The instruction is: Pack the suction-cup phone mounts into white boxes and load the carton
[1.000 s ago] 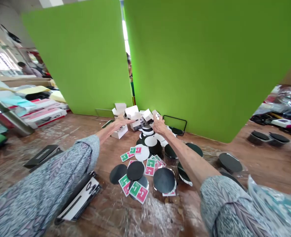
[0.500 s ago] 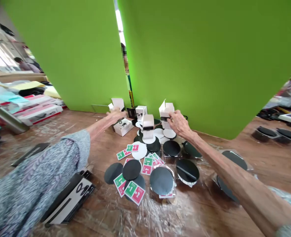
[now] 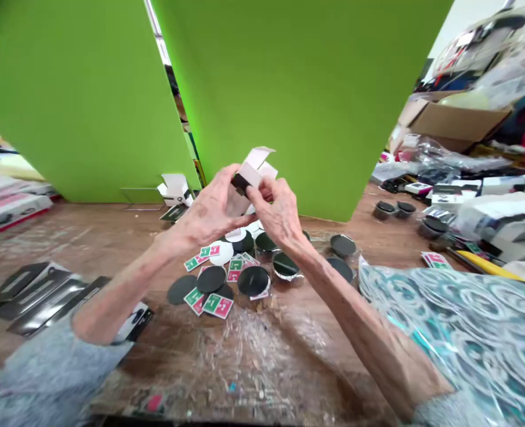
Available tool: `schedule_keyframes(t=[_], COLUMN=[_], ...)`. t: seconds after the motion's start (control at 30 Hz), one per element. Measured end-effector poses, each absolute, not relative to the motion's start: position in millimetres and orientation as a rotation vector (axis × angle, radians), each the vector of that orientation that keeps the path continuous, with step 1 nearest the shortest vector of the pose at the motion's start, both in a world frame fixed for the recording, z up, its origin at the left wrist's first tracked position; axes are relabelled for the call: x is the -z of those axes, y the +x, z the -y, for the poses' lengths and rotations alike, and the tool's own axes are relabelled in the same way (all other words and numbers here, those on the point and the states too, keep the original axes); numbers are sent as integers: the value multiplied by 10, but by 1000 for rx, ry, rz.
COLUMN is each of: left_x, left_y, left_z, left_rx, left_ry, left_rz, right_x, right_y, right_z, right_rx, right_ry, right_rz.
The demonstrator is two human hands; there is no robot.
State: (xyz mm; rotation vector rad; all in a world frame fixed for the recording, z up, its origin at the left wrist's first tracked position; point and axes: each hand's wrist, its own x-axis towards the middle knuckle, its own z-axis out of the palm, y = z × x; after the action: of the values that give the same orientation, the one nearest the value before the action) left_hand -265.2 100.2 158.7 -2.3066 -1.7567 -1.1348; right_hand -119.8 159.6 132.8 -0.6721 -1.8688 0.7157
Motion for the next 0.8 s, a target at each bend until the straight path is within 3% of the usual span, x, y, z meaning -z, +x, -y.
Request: schedule_keyframes(t=[0.2,0.4,0.57,0.8], left_x=[-1343,-610,-330,-300], left_y=[-2526,-2441,-2164,-2114], left_z=[-194,682,869,871], left_rx=[1739,2687,2933,3186], left_ry=[-2062,-1249,-902,-700], left_rz=[2019,2532,2667,2419], right_x=[-1433,-652,-76,43], right_y=[-555,478,549,504], right_z=[-1105,-1472,-1498,-1465], right_rx=[-932,-180,83,42], right_ry=[-537,-1291,-1608,-1628], right_rz=[1864,2014,2255,2296])
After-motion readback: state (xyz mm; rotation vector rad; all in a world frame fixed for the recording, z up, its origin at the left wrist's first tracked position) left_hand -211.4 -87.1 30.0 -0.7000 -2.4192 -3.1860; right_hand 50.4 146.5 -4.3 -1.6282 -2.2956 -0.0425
